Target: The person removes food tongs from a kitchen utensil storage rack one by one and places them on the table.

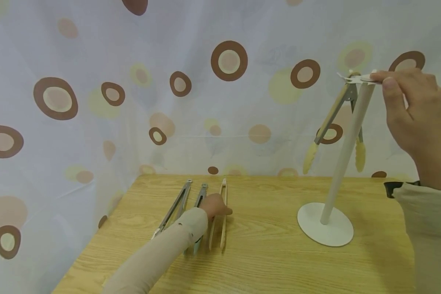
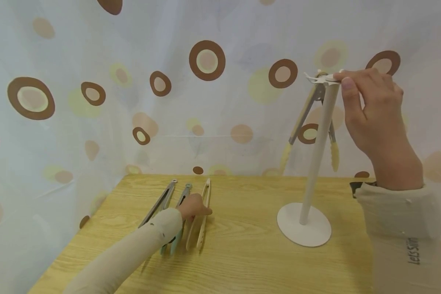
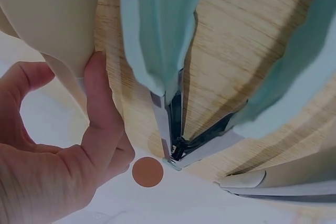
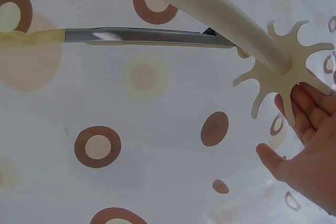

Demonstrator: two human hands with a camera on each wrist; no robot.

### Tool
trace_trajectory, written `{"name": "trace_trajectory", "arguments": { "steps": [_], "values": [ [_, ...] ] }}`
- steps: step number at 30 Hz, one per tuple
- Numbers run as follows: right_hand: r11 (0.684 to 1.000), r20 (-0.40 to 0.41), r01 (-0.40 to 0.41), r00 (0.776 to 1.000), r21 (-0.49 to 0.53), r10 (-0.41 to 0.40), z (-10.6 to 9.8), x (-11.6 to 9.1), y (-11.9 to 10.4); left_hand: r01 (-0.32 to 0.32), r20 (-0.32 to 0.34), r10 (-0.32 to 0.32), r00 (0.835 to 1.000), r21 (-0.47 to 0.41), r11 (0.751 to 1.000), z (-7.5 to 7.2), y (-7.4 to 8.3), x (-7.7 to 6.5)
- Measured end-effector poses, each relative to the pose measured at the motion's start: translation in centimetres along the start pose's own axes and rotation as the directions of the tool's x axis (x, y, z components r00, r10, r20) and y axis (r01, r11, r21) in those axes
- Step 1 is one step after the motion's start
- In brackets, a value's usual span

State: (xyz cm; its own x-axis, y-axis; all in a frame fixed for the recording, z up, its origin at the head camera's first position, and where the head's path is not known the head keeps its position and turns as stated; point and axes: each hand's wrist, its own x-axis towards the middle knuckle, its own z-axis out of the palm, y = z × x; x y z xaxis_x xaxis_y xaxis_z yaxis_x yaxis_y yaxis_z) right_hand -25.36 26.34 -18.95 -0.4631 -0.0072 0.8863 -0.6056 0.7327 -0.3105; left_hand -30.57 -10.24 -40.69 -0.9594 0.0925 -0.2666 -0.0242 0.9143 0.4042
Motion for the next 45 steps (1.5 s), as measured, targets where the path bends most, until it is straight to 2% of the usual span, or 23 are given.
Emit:
{"name": "trace_trajectory", "arguments": {
  "steps": [8,16,25,29,32,35,40,43,45],
  "values": [
    [1.0,-0.011,0.007,1.0,0.001,-0.007,0.0,0.0,0.1,0.005,-0.008,-0.005,1.0,0.069,0.998,0.5,0.2,0.6],
    [1.0,0.011,-0.011,1.0,-0.013,0.011,-0.1,0.0,0.1,-0.023,-0.007,0.024,1.0,0.124,0.992,0.2,0.6,0.1],
    [1.0,0.015,-0.026,1.0,-0.006,0.026,-0.1,-0.1,0.1,-0.043,0.025,0.038,0.999,0.255,0.966,0.1,1.2,-0.1],
    [1.0,0.021,-0.028,0.999,-0.011,0.028,-0.1,-0.1,0.0,-0.031,-0.009,0.035,0.999,0.315,0.949,-0.1,2.2,-0.4],
    [1.0,0.013,-0.02,1.0,-0.009,0.02,-0.1,0.0,0.0,-0.023,-0.051,0.041,0.998,0.317,0.948,-0.2,3.0,-0.3],
    [1.0,-0.005,-0.001,1.0,-0.005,0.001,0.0,0.0,0.1,-0.049,-0.091,0.076,0.993,0.275,0.96,-0.2,3.8,0.1],
    [0.999,-0.031,0.042,0.999,-0.004,-0.042,0.0,0.0,0.4,-0.182,-0.132,0.197,0.971,0.121,0.976,0.0,5.1,0.7],
    [0.998,-0.04,0.06,0.997,0.004,-0.06,0.1,0.1,0.6,-0.281,-0.143,0.273,0.951,-0.041,0.959,0.0,5.9,1.0],
    [0.998,-0.042,0.07,0.997,0.008,-0.07,0.2,0.1,0.7,-0.339,-0.159,0.315,0.936,-0.156,0.928,0.1,6.5,1.4]
  ]
}}
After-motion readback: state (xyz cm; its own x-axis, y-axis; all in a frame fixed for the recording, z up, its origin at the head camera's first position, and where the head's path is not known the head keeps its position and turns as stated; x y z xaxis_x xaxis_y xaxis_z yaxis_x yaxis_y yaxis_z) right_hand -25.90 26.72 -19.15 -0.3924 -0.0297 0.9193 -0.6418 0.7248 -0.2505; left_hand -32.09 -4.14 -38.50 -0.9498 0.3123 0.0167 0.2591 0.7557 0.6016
